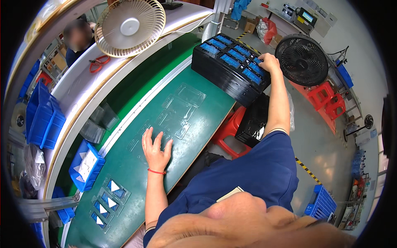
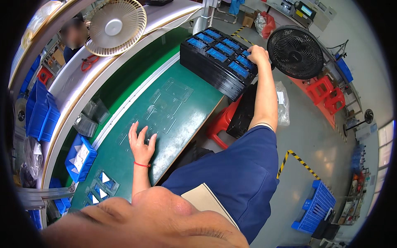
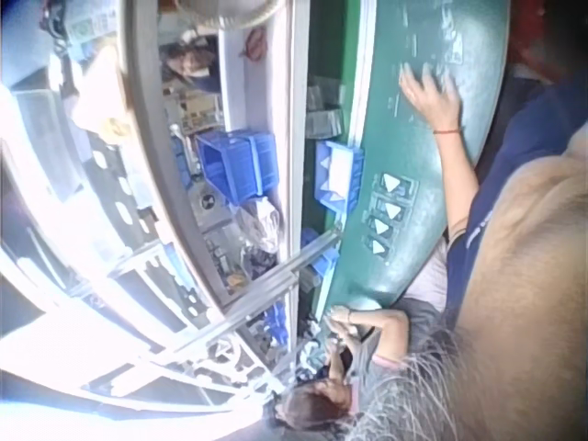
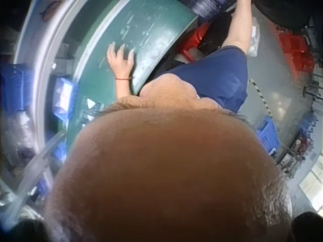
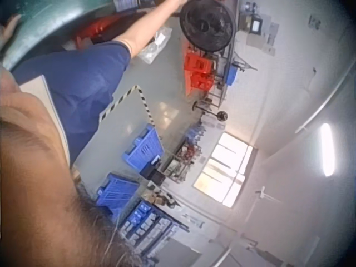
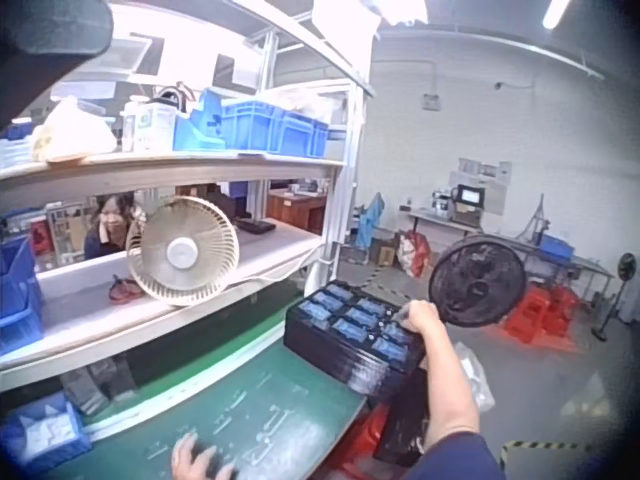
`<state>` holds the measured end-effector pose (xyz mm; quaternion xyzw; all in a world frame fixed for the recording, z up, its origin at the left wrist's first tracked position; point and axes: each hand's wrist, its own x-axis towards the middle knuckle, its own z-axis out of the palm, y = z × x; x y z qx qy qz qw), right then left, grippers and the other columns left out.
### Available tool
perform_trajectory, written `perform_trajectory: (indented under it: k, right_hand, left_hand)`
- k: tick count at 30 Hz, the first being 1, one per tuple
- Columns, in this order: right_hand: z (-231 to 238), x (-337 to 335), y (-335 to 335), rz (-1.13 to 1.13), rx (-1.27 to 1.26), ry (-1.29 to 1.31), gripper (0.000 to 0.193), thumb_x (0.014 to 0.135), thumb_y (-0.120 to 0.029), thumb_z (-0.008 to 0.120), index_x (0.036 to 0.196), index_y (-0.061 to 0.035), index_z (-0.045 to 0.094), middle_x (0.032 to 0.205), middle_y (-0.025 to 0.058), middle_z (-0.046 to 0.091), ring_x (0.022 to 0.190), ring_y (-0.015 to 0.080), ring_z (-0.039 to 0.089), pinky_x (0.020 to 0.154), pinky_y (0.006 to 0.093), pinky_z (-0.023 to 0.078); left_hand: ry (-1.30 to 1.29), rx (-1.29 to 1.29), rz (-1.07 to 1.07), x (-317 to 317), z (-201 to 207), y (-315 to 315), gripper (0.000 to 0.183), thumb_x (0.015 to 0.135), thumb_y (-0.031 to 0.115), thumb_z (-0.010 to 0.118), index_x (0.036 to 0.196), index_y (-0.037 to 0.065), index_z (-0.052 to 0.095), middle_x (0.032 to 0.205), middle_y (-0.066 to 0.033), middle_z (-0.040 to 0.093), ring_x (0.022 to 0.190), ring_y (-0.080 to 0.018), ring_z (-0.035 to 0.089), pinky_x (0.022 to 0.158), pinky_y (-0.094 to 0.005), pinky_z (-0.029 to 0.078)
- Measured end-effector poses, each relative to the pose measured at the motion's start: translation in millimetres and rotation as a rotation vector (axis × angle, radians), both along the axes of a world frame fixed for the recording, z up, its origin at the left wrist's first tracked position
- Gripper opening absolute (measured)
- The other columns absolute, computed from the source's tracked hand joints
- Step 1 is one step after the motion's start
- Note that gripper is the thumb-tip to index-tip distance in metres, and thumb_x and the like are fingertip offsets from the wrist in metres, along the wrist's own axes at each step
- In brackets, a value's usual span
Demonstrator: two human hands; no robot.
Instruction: Manually assembling and packaging small electronic components or glass pieces into plastic trays.
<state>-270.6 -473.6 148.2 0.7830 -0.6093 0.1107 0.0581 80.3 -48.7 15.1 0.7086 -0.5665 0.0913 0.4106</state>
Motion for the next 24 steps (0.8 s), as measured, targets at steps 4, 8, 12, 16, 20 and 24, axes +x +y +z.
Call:
perform_trajectory:
  k: [4, 8, 12, 16, 20, 24]
  right_hand:
    - [5, -14, -29, 0.091, 0.180, -0.117, 0.042, 0.063, -0.018, 0.076, 0.103, -0.0060, 0.071, 0.099, 0.0161, 0.070, 0.095, 0.0287, 0.067, 0.086, 0.0371, 0.051]
    - [16, -16, -20, 0.082, 0.019, -0.022, 0.044, 0.057, -0.021, 0.075, 0.095, 0.0017, 0.069, 0.090, 0.0176, 0.070, 0.087, 0.0277, 0.068, 0.081, 0.0344, 0.052]
    - [24, 5, -6, 0.227, 0.108, -0.183, 0.045, 0.058, -0.023, 0.074, 0.096, 0.0016, 0.069, 0.086, 0.0166, 0.070, 0.080, 0.0266, 0.068, 0.078, 0.0342, 0.053]
    - [21, -2, 26, 0.181, 0.254, -0.127, 0.049, 0.059, -0.021, 0.078, 0.104, -0.0034, 0.069, 0.096, 0.0170, 0.069, 0.093, 0.0297, 0.066, 0.086, 0.0367, 0.051]
    - [5, 28, 26, 0.247, 0.166, -0.102, 0.046, 0.059, -0.018, 0.074, 0.100, 0.0011, 0.068, 0.092, 0.0188, 0.069, 0.088, 0.0303, 0.067, 0.082, 0.0361, 0.052]
    - [41, 7, 60, 0.120, -0.056, -0.010, 0.046, 0.057, -0.020, 0.073, 0.097, 0.0015, 0.068, 0.091, 0.0219, 0.068, 0.090, 0.0351, 0.066, 0.082, 0.0388, 0.052]
  left_hand:
    - [0.008, -0.012, -0.029, 3, -1, 0, 0.037, 0.069, 0.020, 0.080, 0.100, 0.003, 0.068, 0.127, -0.0201, 0.052, 0.120, -0.0385, 0.048, 0.101, -0.0458, 0.039]
    - [0.014, -0.063, -0.057, 6, -5, -5, 0.031, 0.069, 0.018, 0.080, 0.094, 0.002, 0.069, 0.124, -0.0191, 0.055, 0.115, -0.0375, 0.052, 0.096, -0.0446, 0.043]
    - [-0.006, -0.058, -0.004, 5, -2, 5, 0.028, 0.070, 0.017, 0.079, 0.092, 0.002, 0.069, 0.121, -0.0182, 0.057, 0.112, -0.0368, 0.054, 0.094, -0.0437, 0.045]
    - [0.005, -0.081, -0.041, 3, 2, -2, 0.026, 0.072, 0.016, 0.078, 0.092, 0.002, 0.070, 0.121, -0.0179, 0.057, 0.112, -0.0363, 0.054, 0.093, -0.0430, 0.046]
    - [0.009, -0.068, -0.004, 5, -7, 4, 0.023, 0.073, 0.016, 0.077, 0.090, 0.002, 0.069, 0.118, -0.0181, 0.059, 0.108, -0.0355, 0.056, 0.089, -0.0418, 0.047]
    - [0.026, -0.106, -0.081, 1, 2, -5, 0.021, 0.074, 0.015, 0.076, 0.089, 0.002, 0.069, 0.116, -0.0180, 0.060, 0.104, -0.0349, 0.058, 0.086, -0.0413, 0.048]
